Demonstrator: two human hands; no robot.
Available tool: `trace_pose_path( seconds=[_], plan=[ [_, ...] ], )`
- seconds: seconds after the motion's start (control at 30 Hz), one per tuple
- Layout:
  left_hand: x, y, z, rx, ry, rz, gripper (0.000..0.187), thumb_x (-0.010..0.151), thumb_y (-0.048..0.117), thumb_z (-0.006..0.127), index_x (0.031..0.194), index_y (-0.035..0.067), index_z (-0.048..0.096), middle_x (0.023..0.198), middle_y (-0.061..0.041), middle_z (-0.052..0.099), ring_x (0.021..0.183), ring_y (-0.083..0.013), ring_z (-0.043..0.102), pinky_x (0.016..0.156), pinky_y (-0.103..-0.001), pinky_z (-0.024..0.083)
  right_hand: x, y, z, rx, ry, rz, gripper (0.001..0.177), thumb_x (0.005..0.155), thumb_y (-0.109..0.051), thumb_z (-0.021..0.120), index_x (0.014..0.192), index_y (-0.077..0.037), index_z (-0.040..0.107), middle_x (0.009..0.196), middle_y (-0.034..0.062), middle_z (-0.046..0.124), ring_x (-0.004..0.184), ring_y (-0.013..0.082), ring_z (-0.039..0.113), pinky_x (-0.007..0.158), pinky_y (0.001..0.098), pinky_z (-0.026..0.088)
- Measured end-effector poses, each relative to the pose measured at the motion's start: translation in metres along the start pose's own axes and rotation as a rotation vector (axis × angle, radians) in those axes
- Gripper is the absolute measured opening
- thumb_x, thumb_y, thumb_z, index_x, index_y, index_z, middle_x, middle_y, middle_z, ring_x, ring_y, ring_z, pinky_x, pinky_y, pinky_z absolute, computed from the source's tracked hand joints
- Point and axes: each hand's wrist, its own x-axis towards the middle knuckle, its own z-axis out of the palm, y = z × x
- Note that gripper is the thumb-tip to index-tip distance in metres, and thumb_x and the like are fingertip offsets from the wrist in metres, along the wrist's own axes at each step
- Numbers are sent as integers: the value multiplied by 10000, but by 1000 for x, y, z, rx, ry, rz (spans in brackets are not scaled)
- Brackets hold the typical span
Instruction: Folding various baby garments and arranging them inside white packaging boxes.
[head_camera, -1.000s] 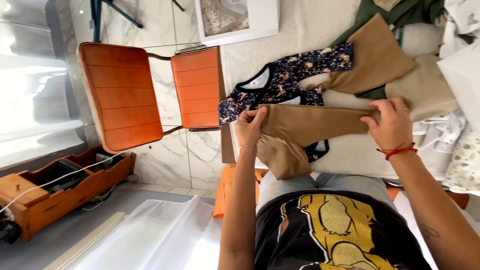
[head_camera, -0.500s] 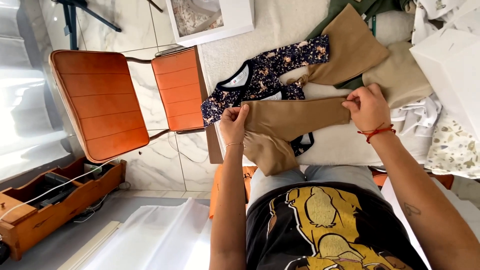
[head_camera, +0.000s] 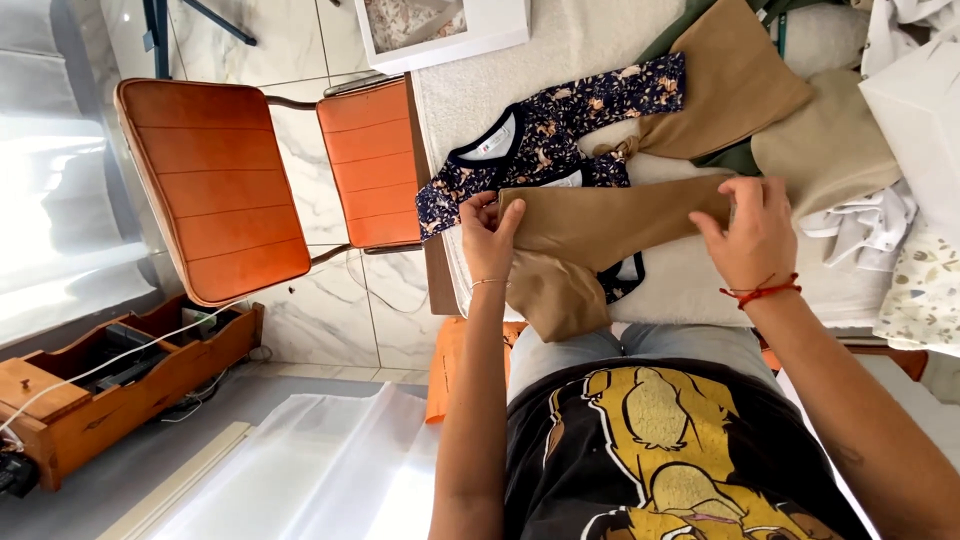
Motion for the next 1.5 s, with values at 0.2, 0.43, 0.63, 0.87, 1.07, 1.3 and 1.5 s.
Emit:
trace_pose_path(
  seconds=[0.2, 0.43, 0.63, 0.87, 1.07, 1.3, 1.5],
  plan=[
    [-20, 42, -19, 274, -353, 74, 166, 754, 240, 622, 822, 117, 535, 632, 44, 367, 576, -84, 326, 526, -222, 285, 18, 14, 10, 139, -157, -56, 645, 607, -57, 738, 1186, -29, 456, 1046, 188, 366, 925, 391, 453, 782, 485, 404],
    [-67, 151, -41, 276, -754, 638, 229, 725, -67, 503, 922, 50, 520, 837, -62, 475, 764, -176, 457, 673, -237, 361, 44, 31, -12, 82, -335, -209, 160, 615, -186, 647, 734, -149, 546, 883, 25, 512, 842, 256, 483, 797, 357, 345],
    [-93, 212, -77, 369, -497, 1087, 201, 784, -42, 579, 787, 153, 531, 875, 33, 572, 830, -85, 531, 1037, -426, 222, 9, -36, -153, 298, 213, -402, 267, 750, 254, 465, 592, 51, 394, 1028, 288, 614, 947, 392, 547, 888, 436, 395],
    [-85, 64, -52, 620, -269, 1085, 195, 792, 52, 557, 660, 192, 522, 786, 129, 593, 840, -117, 517, 1013, -463, 119, -58, 36, -60, 100, 276, -601, 184, 676, 110, 554, 592, -51, 526, 865, 163, 573, 625, 269, 474, 622, 433, 361],
    [-94, -7, -35, 932, -389, 787, 279, 665, 9, 493, 692, 271, 583, 887, 139, 588, 910, -151, 476, 877, -410, 212, -84, 37, -26, -178, -184, -409, 308, 602, 78, 536, 536, -223, 538, 1003, -53, 575, 877, 170, 506, 860, 394, 243],
    [-88, 8, 37, 617, -389, 742, 146, 699, 78, 546, 830, 142, 539, 790, -25, 530, 702, -219, 525, 622, -314, 450, -24, -20, -12, 240, -198, -266, 121, 764, -101, 556, 870, -64, 603, 907, 93, 611, 846, 243, 556, 782, 375, 419],
    [-76, -22, 62, 553, -368, 476, 370, 665, 69, 591, 998, 216, 527, 856, -2, 511, 803, -224, 567, 754, -351, 470, 2, -33, 26, 315, -478, 44, 281, 717, -247, 639, 930, -80, 562, 773, 123, 611, 781, 336, 578, 698, 453, 444]
  ],
)
